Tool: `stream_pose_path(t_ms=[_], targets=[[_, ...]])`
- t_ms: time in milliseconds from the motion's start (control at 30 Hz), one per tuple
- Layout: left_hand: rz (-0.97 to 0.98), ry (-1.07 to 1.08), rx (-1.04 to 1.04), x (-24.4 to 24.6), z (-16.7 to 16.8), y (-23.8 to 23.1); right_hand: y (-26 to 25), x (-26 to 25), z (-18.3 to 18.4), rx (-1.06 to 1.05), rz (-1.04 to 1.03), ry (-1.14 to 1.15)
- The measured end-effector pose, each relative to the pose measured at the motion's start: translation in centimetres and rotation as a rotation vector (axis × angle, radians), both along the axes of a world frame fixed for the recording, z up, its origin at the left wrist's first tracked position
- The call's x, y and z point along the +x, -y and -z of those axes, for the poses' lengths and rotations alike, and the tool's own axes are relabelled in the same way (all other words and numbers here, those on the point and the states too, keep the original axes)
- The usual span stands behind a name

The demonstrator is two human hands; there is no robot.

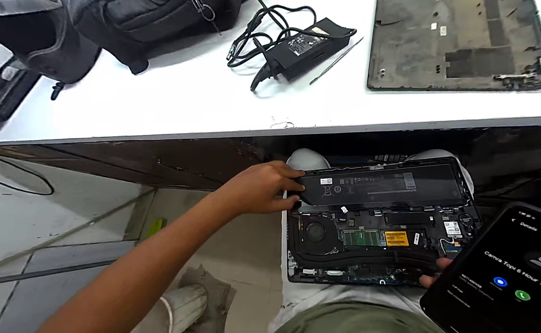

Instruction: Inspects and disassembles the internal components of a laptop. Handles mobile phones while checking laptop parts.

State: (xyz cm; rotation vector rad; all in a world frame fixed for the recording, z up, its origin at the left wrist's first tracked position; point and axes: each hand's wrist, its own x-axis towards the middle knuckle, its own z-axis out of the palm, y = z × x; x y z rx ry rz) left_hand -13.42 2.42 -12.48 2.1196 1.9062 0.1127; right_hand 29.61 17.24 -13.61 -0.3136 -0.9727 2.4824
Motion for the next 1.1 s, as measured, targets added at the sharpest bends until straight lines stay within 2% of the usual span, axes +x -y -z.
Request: stream_pose_path(t_ms=[200, 333, 467, 600, 800, 967, 1100], targets=[[-0.089, 0.202, -0.051, -1.1, 0.3, -1.8, 0.2, -0.1, 0.0, -0.024, 0.0, 0.032], [-0.117, 0.2, -0.17, -0.9, -0.7, -3.7, 0.3, -1.1, -1.4, -0.005, 0.031, 0.082], [-0.118, 0.158, -0.234, -0.9, -1.1, -5.3, 0.2, -0.2, -0.5, 0.02, -0.022, 0.021], [-0.137, 0.143, -0.284, -0.7, -1.4, -6.1, 0.3, -0.7, -1.0, 0.029, 0.028, 0.08], [-0.145, 0.157, -0.266, -0.7, -1.4, -5.8, 0.5, -0.4, -1.2, -0.015, 0.064, 0.073], [-0.088, 0.136, -0.223, -0.7, -1.4, -4.3, -0.1, 0.5, 0.1, -0.016, 0.039, 0.031], [-0.099, 0.088, -0.217, -0.1, -1.1, -3.0, -0.2, 0.1, -0.2, -0.072, -0.015, 0.102]])
